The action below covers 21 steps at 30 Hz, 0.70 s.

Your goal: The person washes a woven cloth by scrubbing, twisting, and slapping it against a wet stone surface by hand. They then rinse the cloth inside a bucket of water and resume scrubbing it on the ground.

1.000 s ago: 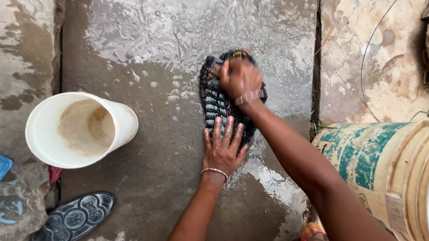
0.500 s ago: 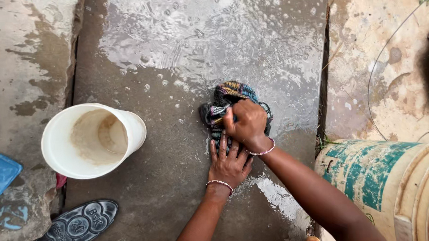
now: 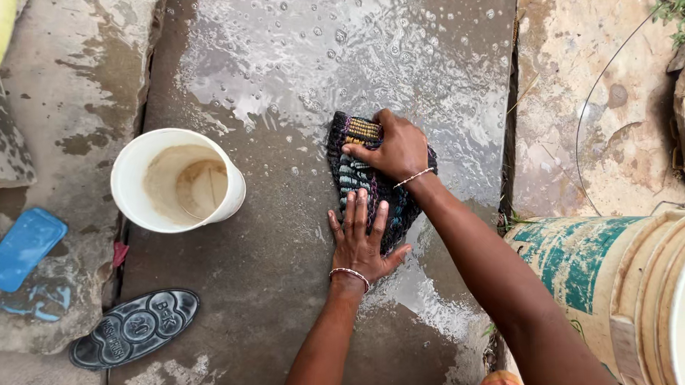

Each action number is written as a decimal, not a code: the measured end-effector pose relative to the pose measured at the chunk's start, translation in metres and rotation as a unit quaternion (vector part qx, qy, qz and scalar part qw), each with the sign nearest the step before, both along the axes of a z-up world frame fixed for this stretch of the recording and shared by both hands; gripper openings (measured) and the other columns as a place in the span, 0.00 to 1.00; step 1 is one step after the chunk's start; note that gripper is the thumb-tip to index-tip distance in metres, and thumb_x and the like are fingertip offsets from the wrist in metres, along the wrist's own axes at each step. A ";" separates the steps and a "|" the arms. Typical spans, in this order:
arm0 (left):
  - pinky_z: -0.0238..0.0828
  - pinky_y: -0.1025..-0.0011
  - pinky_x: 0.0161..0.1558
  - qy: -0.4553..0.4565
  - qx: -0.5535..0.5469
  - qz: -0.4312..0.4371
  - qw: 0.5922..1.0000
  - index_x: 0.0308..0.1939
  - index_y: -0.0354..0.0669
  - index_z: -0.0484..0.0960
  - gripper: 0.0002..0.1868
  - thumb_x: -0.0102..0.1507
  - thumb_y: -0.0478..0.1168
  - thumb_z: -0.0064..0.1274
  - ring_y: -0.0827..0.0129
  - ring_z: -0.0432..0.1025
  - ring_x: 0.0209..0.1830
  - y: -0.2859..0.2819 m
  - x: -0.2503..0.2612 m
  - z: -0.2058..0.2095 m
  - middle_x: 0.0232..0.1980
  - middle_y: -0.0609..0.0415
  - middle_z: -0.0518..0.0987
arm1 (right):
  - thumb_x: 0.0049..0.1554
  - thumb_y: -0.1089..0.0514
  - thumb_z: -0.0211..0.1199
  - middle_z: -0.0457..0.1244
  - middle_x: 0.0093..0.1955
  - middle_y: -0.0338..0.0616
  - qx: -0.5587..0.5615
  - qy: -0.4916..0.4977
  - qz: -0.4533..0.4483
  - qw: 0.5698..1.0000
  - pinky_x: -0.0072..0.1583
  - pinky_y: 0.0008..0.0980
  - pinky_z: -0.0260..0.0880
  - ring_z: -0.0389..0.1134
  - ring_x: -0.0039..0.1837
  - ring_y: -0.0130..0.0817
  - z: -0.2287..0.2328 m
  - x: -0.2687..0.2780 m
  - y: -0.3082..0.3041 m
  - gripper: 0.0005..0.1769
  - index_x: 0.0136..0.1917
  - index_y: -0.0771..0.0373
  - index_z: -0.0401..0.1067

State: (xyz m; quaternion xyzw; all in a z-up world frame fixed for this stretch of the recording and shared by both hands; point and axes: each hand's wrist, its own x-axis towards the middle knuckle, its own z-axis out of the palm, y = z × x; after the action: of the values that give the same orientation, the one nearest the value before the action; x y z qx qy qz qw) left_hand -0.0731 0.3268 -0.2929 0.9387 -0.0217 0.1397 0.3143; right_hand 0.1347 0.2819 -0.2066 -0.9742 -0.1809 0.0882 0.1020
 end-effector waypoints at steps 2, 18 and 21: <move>0.32 0.24 0.74 -0.039 -0.034 0.026 0.998 0.81 0.54 0.42 0.61 0.57 0.80 0.49 0.43 0.37 0.85 0.001 -0.002 0.001 0.84 0.39 0.40 | 0.46 0.22 0.70 0.69 0.43 0.48 -0.015 -0.025 0.021 0.999 0.45 0.43 0.71 0.70 0.41 0.40 0.012 0.005 -0.009 0.43 0.55 0.60 0.73; 0.21 0.23 0.73 -0.043 -0.052 0.063 0.996 0.83 0.51 0.25 0.75 0.48 0.92 0.33 0.42 0.30 0.87 0.001 -0.012 -0.011 0.85 0.36 0.32 | 0.43 0.42 0.84 0.65 0.40 0.43 0.113 -0.291 0.077 0.947 0.46 0.39 0.62 0.63 0.43 0.38 0.056 -0.044 -0.046 0.33 0.50 0.61 0.70; 0.14 0.21 0.64 -0.136 0.021 -0.006 0.990 0.81 0.64 0.30 0.73 0.43 0.94 0.34 0.47 0.30 0.82 -0.001 -0.010 -0.015 0.82 0.43 0.32 | 0.52 0.55 0.67 0.71 0.43 0.43 0.249 0.057 0.190 0.948 0.48 0.30 0.73 0.72 0.43 0.33 0.004 -0.102 -0.049 0.09 0.46 0.59 0.77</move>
State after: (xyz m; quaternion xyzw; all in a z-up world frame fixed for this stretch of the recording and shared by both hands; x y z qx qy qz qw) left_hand -0.0831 0.3261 -0.3076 0.9172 -0.0725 0.2639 0.2896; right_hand 0.0331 0.2328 -0.2029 -0.8587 -0.3724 0.1136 0.3333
